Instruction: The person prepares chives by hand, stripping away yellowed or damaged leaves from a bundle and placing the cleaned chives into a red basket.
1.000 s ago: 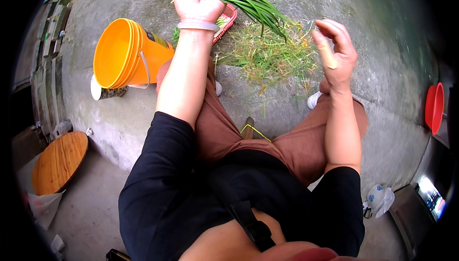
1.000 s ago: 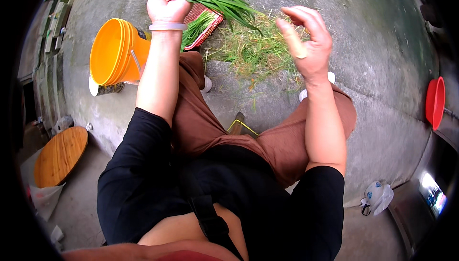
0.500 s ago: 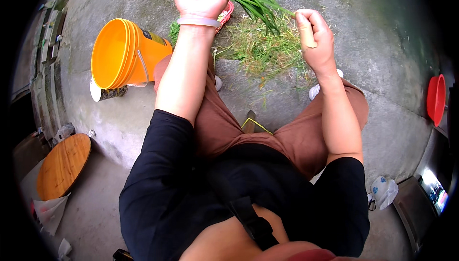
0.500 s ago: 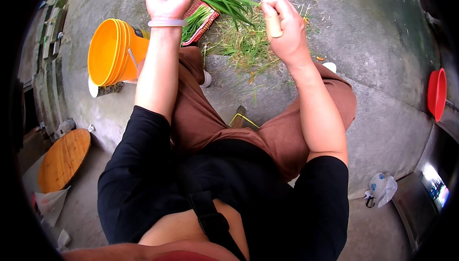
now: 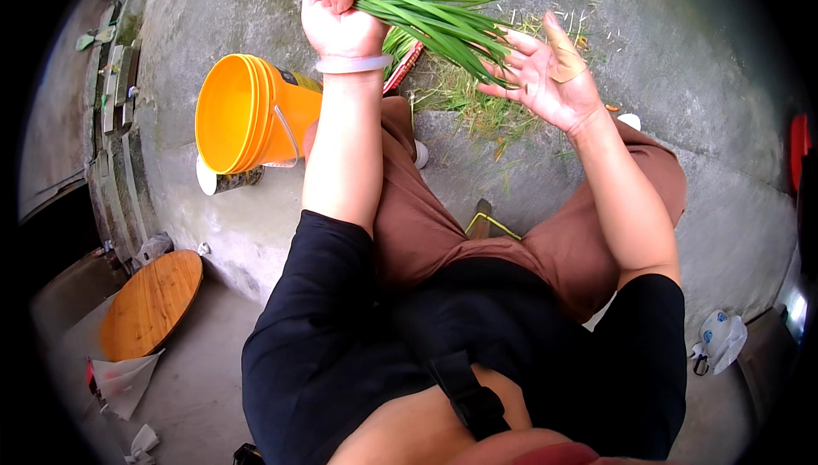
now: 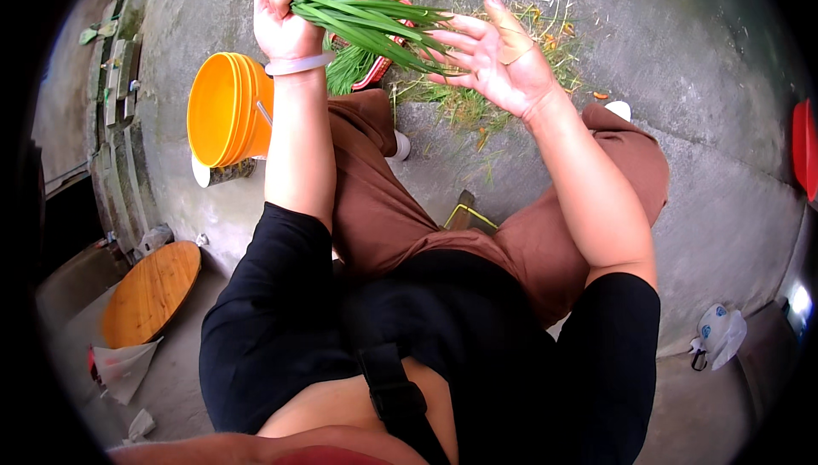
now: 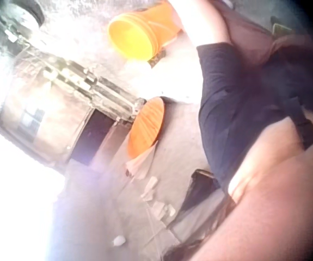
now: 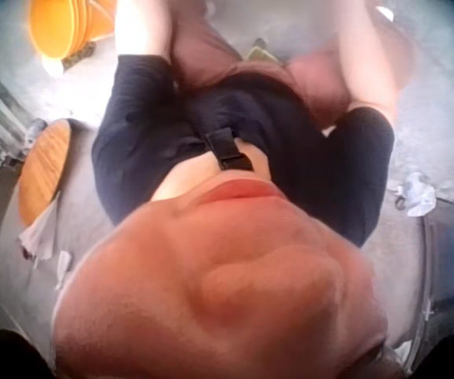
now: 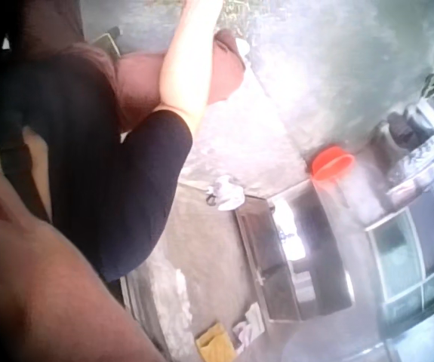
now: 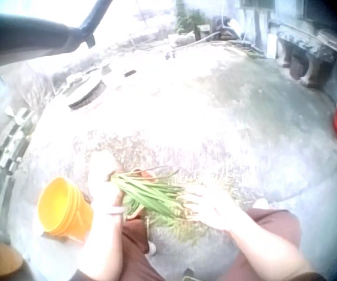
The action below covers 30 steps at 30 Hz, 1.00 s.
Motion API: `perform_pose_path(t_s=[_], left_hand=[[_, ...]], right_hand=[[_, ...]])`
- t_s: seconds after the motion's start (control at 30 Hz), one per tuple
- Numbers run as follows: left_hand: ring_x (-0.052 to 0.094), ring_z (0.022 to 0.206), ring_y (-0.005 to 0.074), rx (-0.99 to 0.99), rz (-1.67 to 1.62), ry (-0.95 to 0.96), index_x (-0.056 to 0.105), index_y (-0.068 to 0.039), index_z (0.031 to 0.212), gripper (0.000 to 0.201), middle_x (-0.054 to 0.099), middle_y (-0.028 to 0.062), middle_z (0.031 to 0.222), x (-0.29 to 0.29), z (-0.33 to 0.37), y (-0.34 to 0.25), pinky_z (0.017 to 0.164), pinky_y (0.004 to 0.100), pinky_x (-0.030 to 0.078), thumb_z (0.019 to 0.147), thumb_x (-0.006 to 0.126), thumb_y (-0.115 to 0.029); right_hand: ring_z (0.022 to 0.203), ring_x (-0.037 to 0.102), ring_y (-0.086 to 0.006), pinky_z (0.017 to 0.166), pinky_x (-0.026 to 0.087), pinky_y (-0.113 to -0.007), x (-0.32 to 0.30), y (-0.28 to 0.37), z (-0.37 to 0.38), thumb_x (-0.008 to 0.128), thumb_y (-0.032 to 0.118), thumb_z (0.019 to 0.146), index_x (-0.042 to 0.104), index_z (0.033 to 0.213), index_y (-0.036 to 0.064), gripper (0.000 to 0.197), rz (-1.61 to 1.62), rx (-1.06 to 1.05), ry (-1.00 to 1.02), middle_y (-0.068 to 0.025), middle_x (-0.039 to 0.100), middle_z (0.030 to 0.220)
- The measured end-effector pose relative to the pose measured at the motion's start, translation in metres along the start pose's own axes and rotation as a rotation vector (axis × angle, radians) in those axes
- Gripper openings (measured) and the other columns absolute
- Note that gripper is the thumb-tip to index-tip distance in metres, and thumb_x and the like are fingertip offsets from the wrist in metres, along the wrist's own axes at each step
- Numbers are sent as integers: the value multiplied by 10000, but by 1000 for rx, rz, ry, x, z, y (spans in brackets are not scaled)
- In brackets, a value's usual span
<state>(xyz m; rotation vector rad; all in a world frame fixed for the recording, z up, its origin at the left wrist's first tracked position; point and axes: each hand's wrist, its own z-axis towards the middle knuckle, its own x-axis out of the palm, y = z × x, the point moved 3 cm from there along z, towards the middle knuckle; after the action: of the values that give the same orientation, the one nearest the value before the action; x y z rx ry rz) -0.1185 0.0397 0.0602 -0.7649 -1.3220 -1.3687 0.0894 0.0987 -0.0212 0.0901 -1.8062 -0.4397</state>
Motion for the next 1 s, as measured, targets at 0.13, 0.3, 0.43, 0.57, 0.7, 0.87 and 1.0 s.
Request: perform_pose_path(t_s=[0.13,0.3,0.43,0.57,0.7,0.87,1.0], left_hand=[[255,391,63,28,16,-10,307,-129,487,368,289,-35,450,1,-3,1,377,187,247,825,449,-101],[253,386,56,27,48,34,324,-137,491,358,287,-48,443,3,-1,3,366,187,239,820,465,-126],[246,382,55,15,89,38,328,-135,487,357,288,-49,442,4,1,4,366,184,237,820,456,-122],[236,376,57,33,135,67,323,-134,475,366,288,-53,442,7,-1,3,367,179,234,822,439,-128],[241,375,50,-10,165,103,334,-138,482,386,293,-62,454,10,-2,5,362,174,234,848,453,-162],[270,433,45,112,250,82,377,-171,610,274,339,-65,548,12,-12,3,408,181,269,876,436,-135],[243,422,35,230,366,84,366,-180,621,283,307,-76,532,14,-14,3,396,174,258,896,418,-143]], right_hand=[[1181,445,-345,977,382,-442,8,3,-1,297,566,909,370,1264,-112,769,102,10,73,-248,432,1284],[1188,437,-346,1034,294,-487,23,18,-7,262,534,926,368,1261,-123,745,141,-58,422,-247,464,1250],[1169,456,-348,1017,319,-477,20,20,-10,254,522,932,376,1259,-117,728,31,-106,311,-238,489,1225],[1141,483,-338,996,351,-459,18,21,-11,296,450,947,428,1223,-100,629,16,-130,298,-230,512,1198],[1088,538,-281,951,417,-390,15,26,-10,409,311,941,525,1141,-57,435,-302,-294,203,-182,566,1144],[1007,572,-194,890,443,-316,15,32,-13,568,132,870,610,1049,13,219,-756,-542,-135,-121,573,1149],[1020,538,-195,873,425,-309,34,36,-21,642,42,787,653,943,50,157,-1176,-988,-251,-110,544,1187]])
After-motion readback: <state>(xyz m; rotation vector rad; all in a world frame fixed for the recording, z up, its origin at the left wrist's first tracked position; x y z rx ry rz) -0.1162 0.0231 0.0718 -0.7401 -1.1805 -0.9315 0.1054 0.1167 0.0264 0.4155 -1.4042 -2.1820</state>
